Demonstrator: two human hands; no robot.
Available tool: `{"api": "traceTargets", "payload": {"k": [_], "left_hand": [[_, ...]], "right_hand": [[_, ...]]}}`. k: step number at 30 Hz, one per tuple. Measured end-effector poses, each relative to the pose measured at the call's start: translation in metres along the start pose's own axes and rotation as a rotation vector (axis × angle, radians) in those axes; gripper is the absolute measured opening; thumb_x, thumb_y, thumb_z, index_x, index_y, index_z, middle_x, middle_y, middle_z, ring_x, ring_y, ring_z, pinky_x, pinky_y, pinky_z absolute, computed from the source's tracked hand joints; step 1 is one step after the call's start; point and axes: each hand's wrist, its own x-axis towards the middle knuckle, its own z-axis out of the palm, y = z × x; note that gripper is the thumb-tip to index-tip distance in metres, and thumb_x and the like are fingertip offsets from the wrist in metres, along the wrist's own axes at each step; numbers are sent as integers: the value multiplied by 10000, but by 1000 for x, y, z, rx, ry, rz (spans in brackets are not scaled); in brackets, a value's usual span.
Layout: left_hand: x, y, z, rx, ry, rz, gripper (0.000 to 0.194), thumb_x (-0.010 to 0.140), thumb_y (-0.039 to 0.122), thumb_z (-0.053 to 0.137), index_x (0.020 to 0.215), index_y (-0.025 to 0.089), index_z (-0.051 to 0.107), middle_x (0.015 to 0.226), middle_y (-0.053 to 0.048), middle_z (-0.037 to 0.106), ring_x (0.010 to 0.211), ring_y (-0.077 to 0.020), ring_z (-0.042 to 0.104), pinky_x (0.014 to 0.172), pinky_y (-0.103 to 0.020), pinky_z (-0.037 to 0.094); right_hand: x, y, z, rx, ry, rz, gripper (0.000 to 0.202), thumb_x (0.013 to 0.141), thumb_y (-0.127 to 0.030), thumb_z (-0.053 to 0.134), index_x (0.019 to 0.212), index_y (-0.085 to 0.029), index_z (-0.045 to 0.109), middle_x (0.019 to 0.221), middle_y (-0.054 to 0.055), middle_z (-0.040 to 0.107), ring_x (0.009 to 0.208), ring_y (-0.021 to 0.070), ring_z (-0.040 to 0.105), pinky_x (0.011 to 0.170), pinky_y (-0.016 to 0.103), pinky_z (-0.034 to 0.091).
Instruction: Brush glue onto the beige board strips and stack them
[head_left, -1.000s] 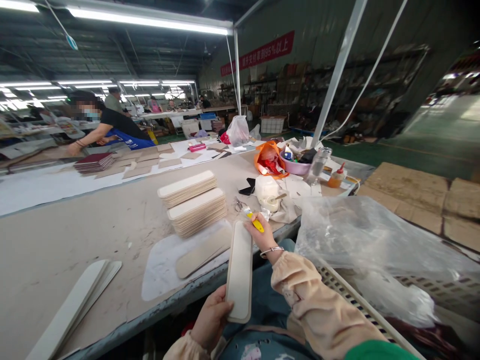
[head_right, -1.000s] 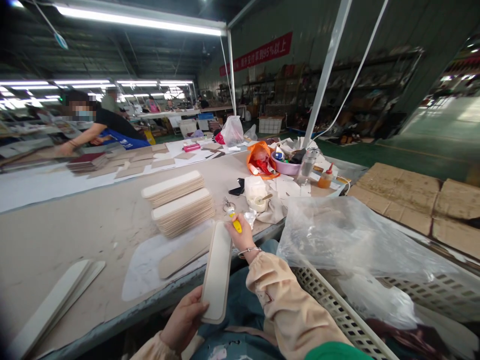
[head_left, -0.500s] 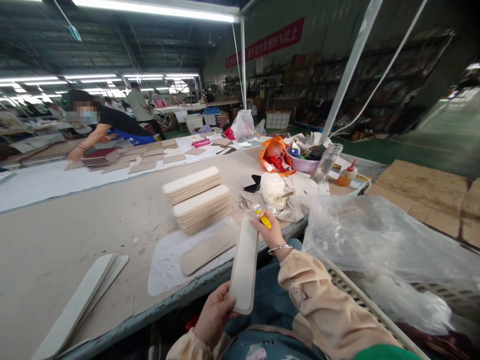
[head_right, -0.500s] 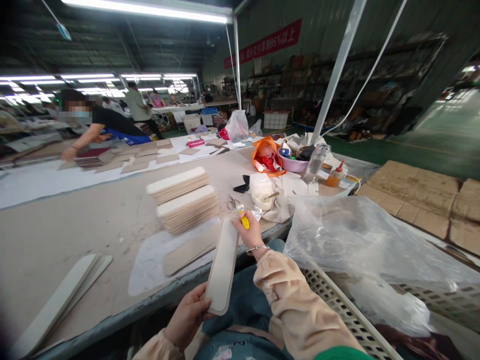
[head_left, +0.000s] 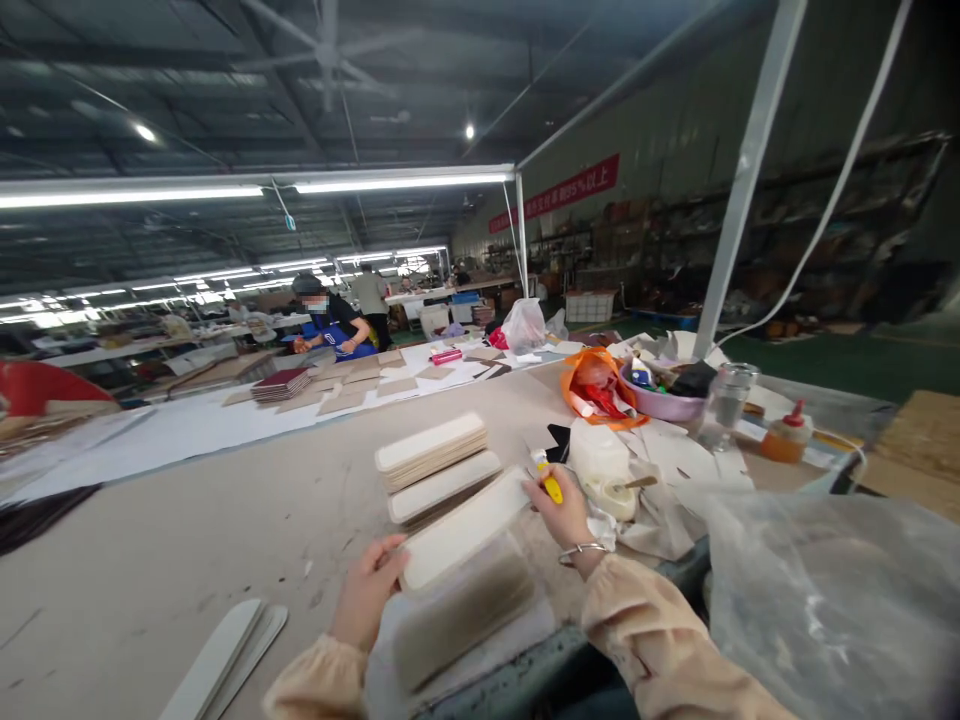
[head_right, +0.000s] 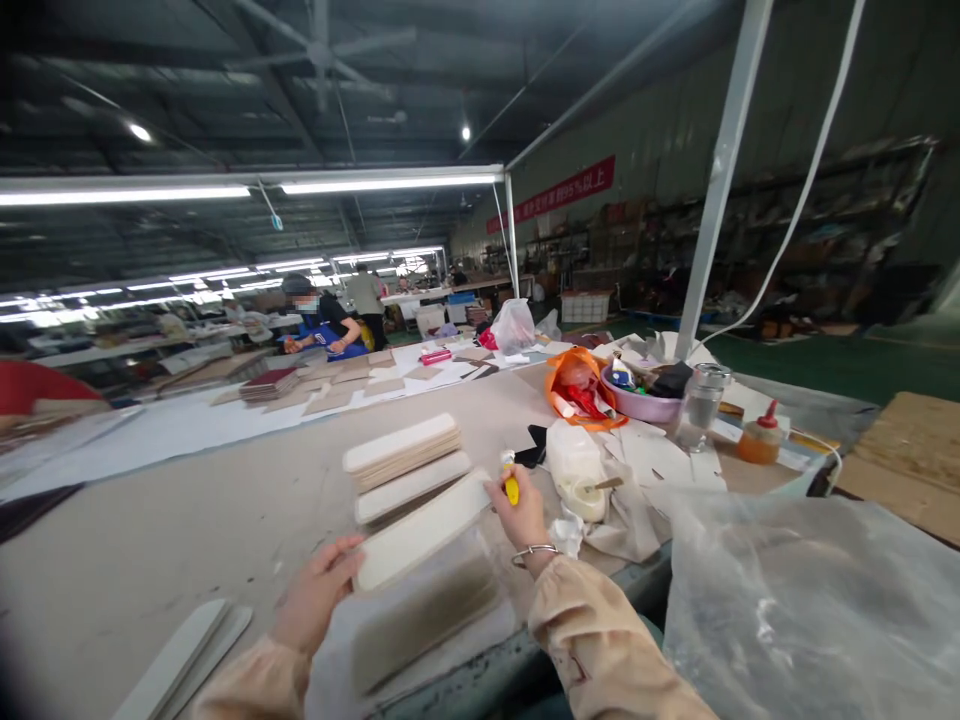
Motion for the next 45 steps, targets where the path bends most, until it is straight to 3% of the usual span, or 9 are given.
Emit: {"api": "traceTargets", "payload": {"k": [4, 8, 15, 20, 24, 28, 34, 38, 45], "left_hand": [[66, 20, -10, 283, 182, 148, 424, 632, 441, 628, 928, 146, 556, 647, -11, 632, 617, -179, 595, 575, -291, 466], [106, 23, -11, 430, 322, 193, 269, 642, 355, 619, 830, 172, 561, 599, -1, 619, 624, -199, 599, 610, -302, 438], [122, 9, -4, 587, 457, 261, 128, 667, 280, 581, 773, 210, 563, 632, -6, 618, 640, -200, 595, 654, -310, 433], [122, -2, -7, 535, 452, 336, 231, 657, 362, 582, 791, 174, 583, 780, -71, 662, 683, -215, 623, 701, -356, 485], [103, -19, -10, 436, 439, 364, 414, 725, 489, 501, 942, 145, 580, 888, -105, 681, 789, -225, 652, 749, -376, 518], [53, -61, -24, 413, 404, 313, 484, 750, 527, 479, 1024, 140, 572, 1046, -124, 648, 971, -236, 612, 875, -394, 484], [-30, -134, -55, 743, 96, 437, 564, 721, 457, 609, 1198, 177, 496, 1244, -116, 552, 1187, -273, 475, 1025, -471, 364], [-43, -146, -51, 901, -46, 503, 717, 698, 413, 648, 1319, 165, 387, 1343, -137, 471, 1268, -293, 386, 1053, -481, 330], [-39, -137, -43, 952, -121, 447, 745, 665, 380, 674, 1315, 138, 402, 1341, -164, 471, 1249, -300, 411, 1041, -476, 340]], "right_hand": [[36, 10, 33, -67, 11, -29, 323, 684, -448, 652, 790, -237, 431, 668, -34, 515, 531, 150, 502, 483, 276, 455], [61, 28, 57, -184, 50, -104, 269, 698, -421, 616, 772, -235, 436, 631, -35, 534, 557, 170, 524, 553, 292, 439], [74, 46, 65, -460, 26, -84, 181, 739, -398, 520, 789, -236, 454, 633, -24, 586, 596, 189, 575, 608, 284, 401], [67, 47, 55, -553, 4, -85, 212, 772, -428, 499, 846, -234, 457, 763, 12, 633, 673, 209, 610, 627, 293, 415], [43, 36, 34, -446, 1, -167, 251, 810, -463, 487, 876, -222, 464, 860, 40, 634, 751, 197, 609, 697, 291, 439], [-1, 25, -2, -372, -32, -159, 282, 808, -477, 525, 867, -202, 499, 759, 10, 588, 644, 148, 546, 628, 249, 432], [-58, 23, -36, -122, -112, 65, 321, 819, -491, 536, 895, -179, 528, 640, -15, 498, 530, 122, 466, 510, 238, 410], [-83, 22, -17, 51, -221, 220, 314, 840, -493, 507, 855, -179, 512, 556, -42, 441, 458, 101, 421, 439, 216, 365], [-117, 18, 51, 129, -523, 393, 316, 827, -486, 518, 841, -170, 525, 479, -73, 407, 376, 71, 347, 365, 183, 279]]}}
